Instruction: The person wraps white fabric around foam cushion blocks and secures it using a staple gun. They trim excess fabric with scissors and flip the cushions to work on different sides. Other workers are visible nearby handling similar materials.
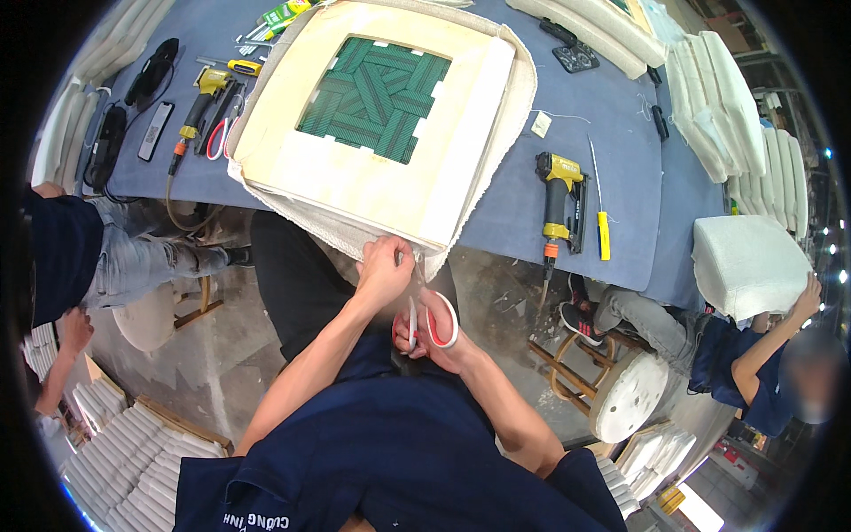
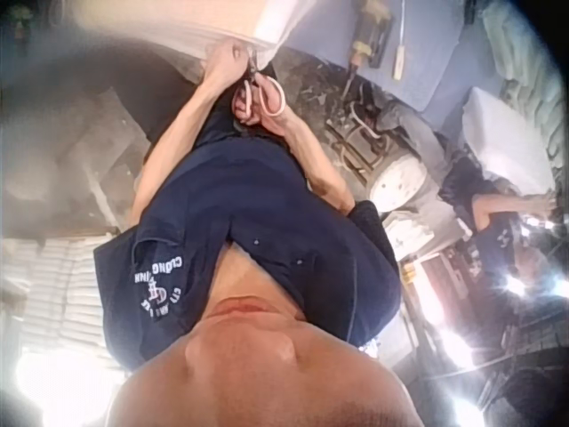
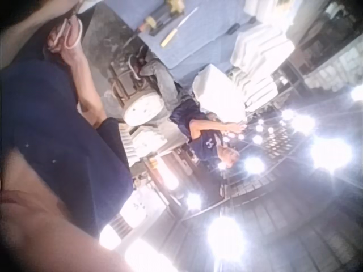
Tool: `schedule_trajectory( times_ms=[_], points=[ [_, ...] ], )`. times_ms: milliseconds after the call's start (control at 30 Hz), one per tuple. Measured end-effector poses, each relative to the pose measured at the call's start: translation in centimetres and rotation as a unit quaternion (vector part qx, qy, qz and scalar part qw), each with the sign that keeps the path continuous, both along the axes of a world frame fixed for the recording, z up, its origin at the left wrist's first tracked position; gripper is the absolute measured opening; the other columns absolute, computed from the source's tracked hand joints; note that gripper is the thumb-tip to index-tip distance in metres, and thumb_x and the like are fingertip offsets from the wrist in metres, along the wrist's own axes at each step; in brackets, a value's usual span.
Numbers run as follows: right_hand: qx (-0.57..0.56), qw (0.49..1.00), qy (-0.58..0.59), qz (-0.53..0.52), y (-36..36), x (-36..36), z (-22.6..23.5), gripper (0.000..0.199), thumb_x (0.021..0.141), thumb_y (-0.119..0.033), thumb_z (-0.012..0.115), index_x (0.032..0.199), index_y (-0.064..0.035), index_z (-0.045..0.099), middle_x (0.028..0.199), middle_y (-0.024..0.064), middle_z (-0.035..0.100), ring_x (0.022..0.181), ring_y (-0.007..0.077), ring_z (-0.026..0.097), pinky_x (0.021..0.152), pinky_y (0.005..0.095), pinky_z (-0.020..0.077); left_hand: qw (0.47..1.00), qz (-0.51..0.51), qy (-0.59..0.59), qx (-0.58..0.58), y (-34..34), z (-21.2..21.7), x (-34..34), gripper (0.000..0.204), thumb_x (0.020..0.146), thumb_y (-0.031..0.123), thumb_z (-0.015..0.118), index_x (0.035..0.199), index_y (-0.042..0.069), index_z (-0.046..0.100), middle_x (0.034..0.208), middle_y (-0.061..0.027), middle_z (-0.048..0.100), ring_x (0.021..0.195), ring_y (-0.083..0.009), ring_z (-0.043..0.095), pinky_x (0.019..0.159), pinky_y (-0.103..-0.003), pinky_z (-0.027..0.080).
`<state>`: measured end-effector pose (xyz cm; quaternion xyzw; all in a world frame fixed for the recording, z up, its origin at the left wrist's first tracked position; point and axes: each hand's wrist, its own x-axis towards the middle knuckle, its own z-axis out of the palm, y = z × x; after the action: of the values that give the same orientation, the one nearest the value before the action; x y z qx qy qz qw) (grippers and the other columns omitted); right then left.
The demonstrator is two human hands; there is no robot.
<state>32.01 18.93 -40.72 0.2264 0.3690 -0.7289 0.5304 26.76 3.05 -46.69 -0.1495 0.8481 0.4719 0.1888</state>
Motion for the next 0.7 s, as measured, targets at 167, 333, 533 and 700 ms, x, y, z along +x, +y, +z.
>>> schedule_trajectory(
  times_ms=[167, 333, 533, 700],
  points=[
    [0.115, 0.986, 0.098, -0.07, -1.2, 2.2, -0.8, 0.058, 0.11, -0.063, 0.051, 0.085, -0.011, 0.058, 0.06, 0.0026, 0.055, 0.047, 0.0142, 0.055, 0.045, 0.027, 0.0393, 1.0, 0.001, -0.002, -0.013, 0.2, -0.2, -0.2, 0.021, 0.098, 0.025, 0.064, 0.105, 0.008, 0.072, 0.129, -0.0138, 0.07, 0.128, -0.04, 0.053, 0.101, -0.07, 0.039],
    [0.093, 0.992, 0.069, -0.05, -0.5, 1.4, -1.0, 0.06, 0.11, -0.064, 0.049, 0.085, -0.0107, 0.058, 0.064, 0.004, 0.058, 0.05, 0.0161, 0.056, 0.049, 0.0289, 0.0418, 1.0, -0.012, -0.017, -0.002, -0.3, 0.1, -0.3, 0.022, 0.098, 0.026, 0.064, 0.107, 0.007, 0.072, 0.131, -0.0146, 0.069, 0.129, -0.0403, 0.053, 0.101, -0.07, 0.039],
    [0.128, 0.985, 0.082, -0.08, -1.2, 1.3, -0.3, 0.057, 0.111, -0.06, 0.053, 0.084, -0.0103, 0.058, 0.06, 0.0023, 0.055, 0.046, 0.0157, 0.053, 0.048, 0.0302, 0.0444, 1.0, -0.015, -0.014, -0.011, 0.0, 0.3, -0.5, 0.022, 0.099, 0.026, 0.064, 0.108, 0.008, 0.072, 0.132, -0.0138, 0.069, 0.13, -0.0401, 0.053, 0.102, -0.068, 0.04],
    [0.133, 0.986, 0.054, 0.083, 0.6, 0.4, 3.3, 0.053, 0.111, -0.057, 0.057, 0.085, -0.0101, 0.059, 0.064, -0.0005, 0.055, 0.05, 0.0107, 0.053, 0.047, 0.0268, 0.0395, 1.0, -0.007, -0.003, 0.017, -0.9, 1.3, -0.3, 0.017, 0.097, 0.023, 0.067, 0.106, 0.009, 0.071, 0.121, -0.0111, 0.069, 0.121, -0.0364, 0.056, 0.1, -0.062, 0.042]
  ],
)
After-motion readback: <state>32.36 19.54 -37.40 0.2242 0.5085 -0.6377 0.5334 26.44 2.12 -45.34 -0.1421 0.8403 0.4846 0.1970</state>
